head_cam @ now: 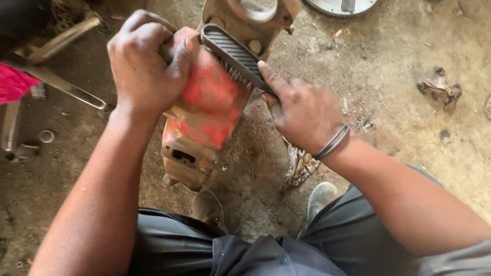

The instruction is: The person scrubs a red metal part with a wire brush to remove rust and dirt. They hold the part with their left hand and scrub with their right hand, rotating the part to clean different sides.

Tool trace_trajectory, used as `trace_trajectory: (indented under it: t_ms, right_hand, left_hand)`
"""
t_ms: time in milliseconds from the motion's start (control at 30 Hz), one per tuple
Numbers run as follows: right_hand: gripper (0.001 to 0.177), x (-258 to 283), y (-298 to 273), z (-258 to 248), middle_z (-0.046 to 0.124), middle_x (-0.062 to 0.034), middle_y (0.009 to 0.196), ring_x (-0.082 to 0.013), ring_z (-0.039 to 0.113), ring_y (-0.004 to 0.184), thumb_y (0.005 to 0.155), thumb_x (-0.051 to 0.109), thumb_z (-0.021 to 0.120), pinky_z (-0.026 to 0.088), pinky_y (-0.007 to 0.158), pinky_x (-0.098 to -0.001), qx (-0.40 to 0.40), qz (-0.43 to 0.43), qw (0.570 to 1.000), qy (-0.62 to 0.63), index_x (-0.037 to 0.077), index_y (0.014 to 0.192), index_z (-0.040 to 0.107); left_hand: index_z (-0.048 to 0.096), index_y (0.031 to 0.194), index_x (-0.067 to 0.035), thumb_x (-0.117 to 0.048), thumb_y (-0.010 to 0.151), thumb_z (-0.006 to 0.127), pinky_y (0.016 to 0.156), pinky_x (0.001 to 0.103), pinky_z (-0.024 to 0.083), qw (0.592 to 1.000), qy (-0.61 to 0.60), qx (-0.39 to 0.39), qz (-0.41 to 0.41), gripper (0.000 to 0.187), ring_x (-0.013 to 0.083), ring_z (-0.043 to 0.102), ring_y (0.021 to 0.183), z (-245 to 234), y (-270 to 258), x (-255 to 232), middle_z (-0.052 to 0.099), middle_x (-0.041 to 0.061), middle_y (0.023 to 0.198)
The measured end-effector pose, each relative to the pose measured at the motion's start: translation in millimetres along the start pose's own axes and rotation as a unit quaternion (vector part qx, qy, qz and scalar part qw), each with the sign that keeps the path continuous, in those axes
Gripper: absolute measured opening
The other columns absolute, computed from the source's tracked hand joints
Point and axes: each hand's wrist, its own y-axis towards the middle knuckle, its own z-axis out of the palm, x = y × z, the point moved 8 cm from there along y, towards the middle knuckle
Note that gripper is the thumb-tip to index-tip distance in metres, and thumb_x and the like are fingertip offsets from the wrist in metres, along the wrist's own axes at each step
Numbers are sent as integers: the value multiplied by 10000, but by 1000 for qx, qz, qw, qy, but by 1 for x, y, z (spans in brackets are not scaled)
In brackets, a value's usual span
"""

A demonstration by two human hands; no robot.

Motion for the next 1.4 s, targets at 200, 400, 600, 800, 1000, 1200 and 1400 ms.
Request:
trace_trajectory:
  t_ms: [200, 400, 600, 800, 1000, 1200, 1400]
  right_hand:
    - [519, -22, -29, -35, 719, -146, 812, -300, 679, 685, 1007, 413, 616, 545, 624, -429, 39, -44, 996, 71, 229, 1489, 562]
    - [545, -28, -36, -29, 697, -176, 723, -334, 663, 643, 962, 413, 619, 527, 601, -461, 99, 51, 992, 61, 223, 1472, 584]
    - [527, -26, 5, -18, 683, -202, 710, -357, 663, 615, 963, 389, 607, 526, 647, -479, 115, 65, 979, 153, 253, 1472, 573]
    - [458, -48, -47, -23, 795, -134, 885, -278, 767, 730, 942, 382, 579, 576, 706, -441, 178, 57, 953, 238, 183, 1349, 650]
    - [526, -63, -4, 29, 666, -271, 836, -418, 639, 584, 1012, 365, 641, 545, 579, -524, 247, 154, 887, 359, 201, 1512, 644]
    - [544, -49, -17, -14, 695, -171, 652, -299, 659, 540, 915, 454, 571, 533, 599, -448, 183, 103, 952, 225, 243, 1416, 598]
    - [531, -25, -17, -40, 741, -202, 830, -354, 701, 684, 957, 427, 581, 539, 630, -498, 83, 2, 979, 188, 206, 1440, 577]
  left_hand:
    - [699, 815, 33, -102, 939, 778, 723, 408, 539, 999, 7, -13, 36, 201, 331, 681, 811, -16, 0, 2, 684, 161, 930]
    - [708, 834, 24, -126, 952, 784, 725, 425, 529, 1000, 8, -5, 20, 206, 340, 670, 806, -1, -1, 3, 670, 161, 898]
    - [693, 861, 34, -84, 927, 752, 781, 408, 544, 999, 10, -3, 39, 147, 331, 683, 870, -1, 1, -3, 690, 158, 984]
    - [703, 884, 42, -71, 954, 768, 797, 400, 553, 1000, 0, 18, -2, 148, 325, 704, 897, 3, -4, 9, 707, 158, 980]
    - [725, 904, 50, -49, 908, 739, 765, 393, 560, 1000, 17, 2, -9, 100, 324, 713, 880, 2, 0, 0, 712, 164, 1022]
    - [737, 918, 29, -130, 919, 767, 735, 394, 562, 999, 5, -2, -50, 161, 316, 712, 829, 0, 0, 3, 715, 154, 979]
    - [732, 883, 11, -150, 926, 753, 761, 405, 563, 998, 12, -9, -62, 168, 321, 711, 845, 2, -1, 3, 718, 143, 957]
